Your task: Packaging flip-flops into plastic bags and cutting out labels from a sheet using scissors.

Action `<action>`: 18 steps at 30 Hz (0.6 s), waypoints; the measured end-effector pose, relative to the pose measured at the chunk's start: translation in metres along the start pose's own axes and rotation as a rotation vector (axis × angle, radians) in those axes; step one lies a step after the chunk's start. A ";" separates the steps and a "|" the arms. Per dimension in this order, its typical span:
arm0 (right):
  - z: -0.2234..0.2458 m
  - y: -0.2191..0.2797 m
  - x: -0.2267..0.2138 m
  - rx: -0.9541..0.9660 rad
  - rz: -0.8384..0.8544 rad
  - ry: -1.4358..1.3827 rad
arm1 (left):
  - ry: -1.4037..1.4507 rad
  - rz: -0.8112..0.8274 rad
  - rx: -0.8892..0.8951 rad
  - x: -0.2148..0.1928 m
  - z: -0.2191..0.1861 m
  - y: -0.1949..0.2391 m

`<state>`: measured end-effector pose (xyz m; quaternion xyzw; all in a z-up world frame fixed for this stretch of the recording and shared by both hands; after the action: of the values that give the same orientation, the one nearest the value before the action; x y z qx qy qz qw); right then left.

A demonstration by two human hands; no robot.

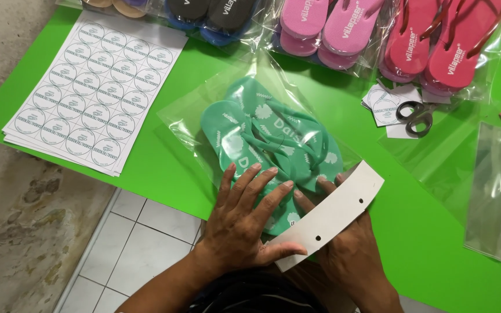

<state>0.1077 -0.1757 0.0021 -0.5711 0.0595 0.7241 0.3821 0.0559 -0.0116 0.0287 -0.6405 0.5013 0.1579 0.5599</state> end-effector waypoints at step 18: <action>0.007 -0.004 0.003 -0.043 0.041 -0.002 | -0.143 -0.133 -0.002 -0.007 -0.056 0.009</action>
<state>0.1044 -0.1678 0.0033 -0.5772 0.0555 0.7333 0.3550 0.0253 -0.0562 0.0470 -0.6601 0.4162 0.1663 0.6028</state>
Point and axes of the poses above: each hand's wrist, its own y-axis away from the middle knuckle, its own x-axis out of the palm, z = x × y, the point moved 7 cm from there along -y, towards the middle knuckle, and after that the axes turned 2 degrees about y, right-handed, at the moved point
